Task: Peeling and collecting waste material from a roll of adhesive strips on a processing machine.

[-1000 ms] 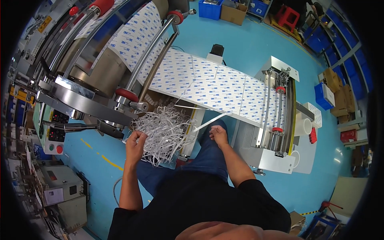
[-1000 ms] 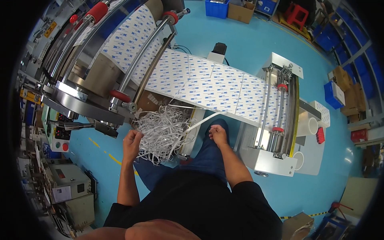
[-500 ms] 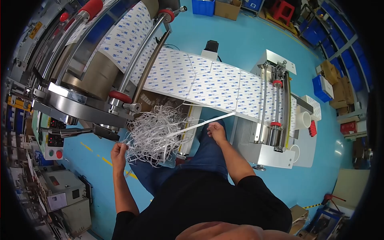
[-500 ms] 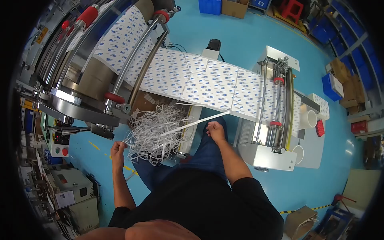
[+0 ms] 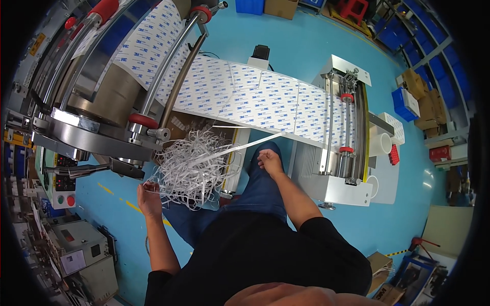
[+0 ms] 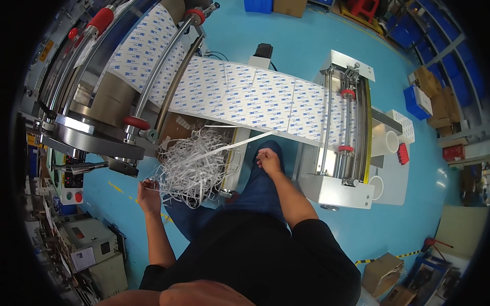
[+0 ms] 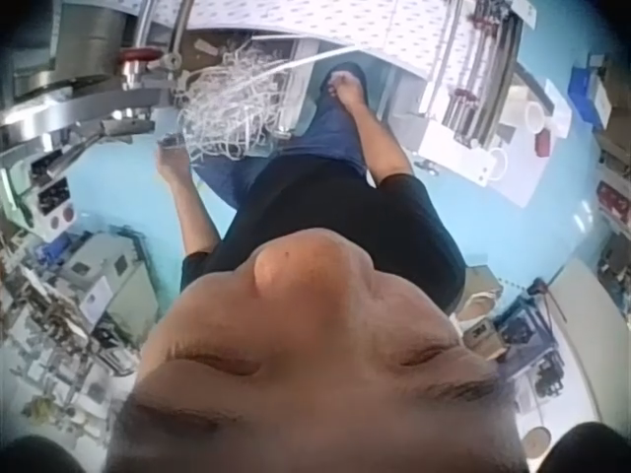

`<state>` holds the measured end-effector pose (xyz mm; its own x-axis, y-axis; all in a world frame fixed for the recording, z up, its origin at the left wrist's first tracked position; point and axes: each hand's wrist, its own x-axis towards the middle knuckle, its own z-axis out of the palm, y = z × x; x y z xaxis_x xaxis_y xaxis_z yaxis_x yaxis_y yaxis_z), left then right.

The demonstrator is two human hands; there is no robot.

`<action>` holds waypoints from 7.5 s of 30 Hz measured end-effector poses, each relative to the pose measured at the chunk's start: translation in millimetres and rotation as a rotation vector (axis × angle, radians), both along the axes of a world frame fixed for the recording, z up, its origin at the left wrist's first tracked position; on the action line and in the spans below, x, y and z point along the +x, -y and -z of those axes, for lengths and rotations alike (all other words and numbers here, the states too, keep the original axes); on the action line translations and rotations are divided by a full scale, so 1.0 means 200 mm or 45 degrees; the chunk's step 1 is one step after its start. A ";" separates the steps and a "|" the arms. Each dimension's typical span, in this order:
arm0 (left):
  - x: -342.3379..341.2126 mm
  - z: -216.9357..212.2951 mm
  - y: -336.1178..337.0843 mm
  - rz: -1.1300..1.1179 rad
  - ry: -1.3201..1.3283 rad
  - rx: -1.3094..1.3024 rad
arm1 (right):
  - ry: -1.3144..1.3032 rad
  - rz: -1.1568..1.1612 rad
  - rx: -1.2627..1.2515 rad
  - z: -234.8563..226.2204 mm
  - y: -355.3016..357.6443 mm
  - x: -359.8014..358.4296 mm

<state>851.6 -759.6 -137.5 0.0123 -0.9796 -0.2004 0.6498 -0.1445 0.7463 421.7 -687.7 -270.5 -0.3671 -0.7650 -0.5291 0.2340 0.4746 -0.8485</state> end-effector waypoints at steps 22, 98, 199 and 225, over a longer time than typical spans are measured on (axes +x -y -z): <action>-0.32 -0.45 0.06 0.560 1.946 -0.334 | -0.026 -0.013 0.001 0.01 0.00 0.02; 0.02 -0.39 1.05 0.524 1.915 -0.918 | 0.078 -0.789 -0.458 -0.18 1.20 1.83; 1.87 0.05 1.44 0.175 0.967 0.103 | 0.904 -0.309 -0.535 -0.60 2.01 2.32; 0.96 -0.51 1.73 0.399 1.871 -0.932 | 0.866 -0.266 -0.680 -0.63 2.07 2.55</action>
